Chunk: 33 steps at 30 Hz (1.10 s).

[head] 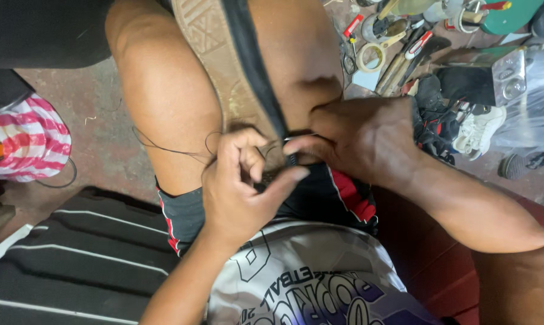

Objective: The person is sitting on the floor and sewing a black shoe using a needle and thread. They repeatedly push the needle through the sole and pull the thread to stitch the shoe's edge.

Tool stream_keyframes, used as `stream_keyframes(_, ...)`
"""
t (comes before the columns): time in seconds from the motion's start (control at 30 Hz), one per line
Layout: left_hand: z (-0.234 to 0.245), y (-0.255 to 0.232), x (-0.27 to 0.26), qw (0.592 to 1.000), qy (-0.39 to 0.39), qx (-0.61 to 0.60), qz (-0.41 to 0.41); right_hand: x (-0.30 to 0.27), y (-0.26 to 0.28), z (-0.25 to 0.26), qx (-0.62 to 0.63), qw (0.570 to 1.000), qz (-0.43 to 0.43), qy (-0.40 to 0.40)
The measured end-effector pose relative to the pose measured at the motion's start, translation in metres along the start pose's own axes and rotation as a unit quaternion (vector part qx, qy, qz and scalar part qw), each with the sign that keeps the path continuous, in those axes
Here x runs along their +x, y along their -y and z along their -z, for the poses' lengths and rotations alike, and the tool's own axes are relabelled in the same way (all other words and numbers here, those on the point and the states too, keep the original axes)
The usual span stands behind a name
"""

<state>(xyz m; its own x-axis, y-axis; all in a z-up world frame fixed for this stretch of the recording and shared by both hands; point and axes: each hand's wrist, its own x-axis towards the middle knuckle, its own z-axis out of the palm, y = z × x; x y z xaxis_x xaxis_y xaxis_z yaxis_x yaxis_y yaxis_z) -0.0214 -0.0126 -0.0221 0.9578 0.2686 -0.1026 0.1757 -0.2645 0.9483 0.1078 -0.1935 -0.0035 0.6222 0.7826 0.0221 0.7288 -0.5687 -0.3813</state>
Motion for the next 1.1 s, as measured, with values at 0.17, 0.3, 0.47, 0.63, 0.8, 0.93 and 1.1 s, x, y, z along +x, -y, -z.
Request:
stream_keyframes(0.17, -0.011, 0.001, 0.004, 0.989, -0.080, 0.078, -0.094, -0.013, -0.023, 0.004, -0.024, 1.000, 0.010, -0.018)
stream_keyframes(0.3, -0.006, -0.007, 0.003, 0.985, -0.095, 0.113, -0.093, -0.024, -0.040, 0.021, -0.033, 0.999, -0.017, -0.015)
stream_keyframes(0.47, 0.003, -0.031, 0.005, 0.979, -0.081, 0.169, -0.084, -0.034, -0.032, 0.025, -0.023, 1.000, -0.018, -0.011)
stream_keyframes(0.63, 0.009, -0.055, 0.008, 0.962, -0.024, 0.219, -0.163, -0.033, -0.022, 0.031, -0.001, 1.000, 0.011, -0.018)
stream_keyframes(0.8, 0.002, -0.056, 0.022, 0.941, 0.027, 0.270, -0.205, -0.023, -0.015, 0.035, -0.014, 0.999, 0.029, -0.003)
stream_keyframes(0.93, 0.009, -0.051, 0.027, 0.971, 0.023, 0.183, -0.154, -0.015, -0.002, 0.009, 0.000, 0.993, 0.117, 0.026)
stream_keyframes(1.1, 0.028, -0.057, 0.022, 0.979, 0.017, -0.175, 0.099, -0.022, 0.005, -0.013, 0.128, 0.989, 0.056, -0.048)
